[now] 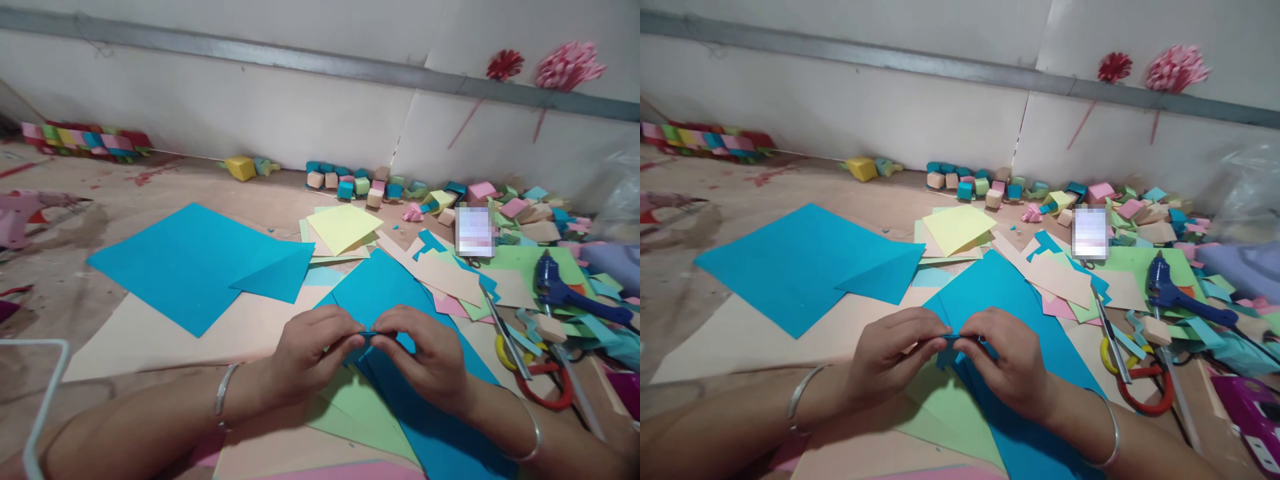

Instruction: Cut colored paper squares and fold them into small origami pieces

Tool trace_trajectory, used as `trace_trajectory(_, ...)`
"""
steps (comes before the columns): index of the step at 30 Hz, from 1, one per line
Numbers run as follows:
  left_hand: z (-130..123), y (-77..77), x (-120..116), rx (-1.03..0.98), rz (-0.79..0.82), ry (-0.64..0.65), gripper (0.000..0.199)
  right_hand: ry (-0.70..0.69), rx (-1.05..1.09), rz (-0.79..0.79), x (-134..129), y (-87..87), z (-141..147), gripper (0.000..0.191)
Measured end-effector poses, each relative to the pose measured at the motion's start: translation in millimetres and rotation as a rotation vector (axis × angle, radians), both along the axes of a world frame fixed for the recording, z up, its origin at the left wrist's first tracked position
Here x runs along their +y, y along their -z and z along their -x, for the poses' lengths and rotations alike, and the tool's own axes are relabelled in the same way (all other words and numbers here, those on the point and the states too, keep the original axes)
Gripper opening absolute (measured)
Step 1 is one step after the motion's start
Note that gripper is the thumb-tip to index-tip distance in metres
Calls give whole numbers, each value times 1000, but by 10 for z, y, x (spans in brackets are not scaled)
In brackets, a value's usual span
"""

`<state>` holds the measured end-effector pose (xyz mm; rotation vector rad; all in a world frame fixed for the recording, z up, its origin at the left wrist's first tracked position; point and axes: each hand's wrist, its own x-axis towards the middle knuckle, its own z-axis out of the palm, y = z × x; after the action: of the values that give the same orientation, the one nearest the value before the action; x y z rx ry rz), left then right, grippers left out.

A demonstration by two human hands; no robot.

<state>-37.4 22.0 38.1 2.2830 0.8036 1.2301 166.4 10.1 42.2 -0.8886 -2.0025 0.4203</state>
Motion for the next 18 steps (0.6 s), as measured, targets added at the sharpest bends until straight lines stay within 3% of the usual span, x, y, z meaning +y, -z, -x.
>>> trace_trajectory(18,5,-24,-47,63,52,20,11,-87,-27,-3,-16,-28,0,13)
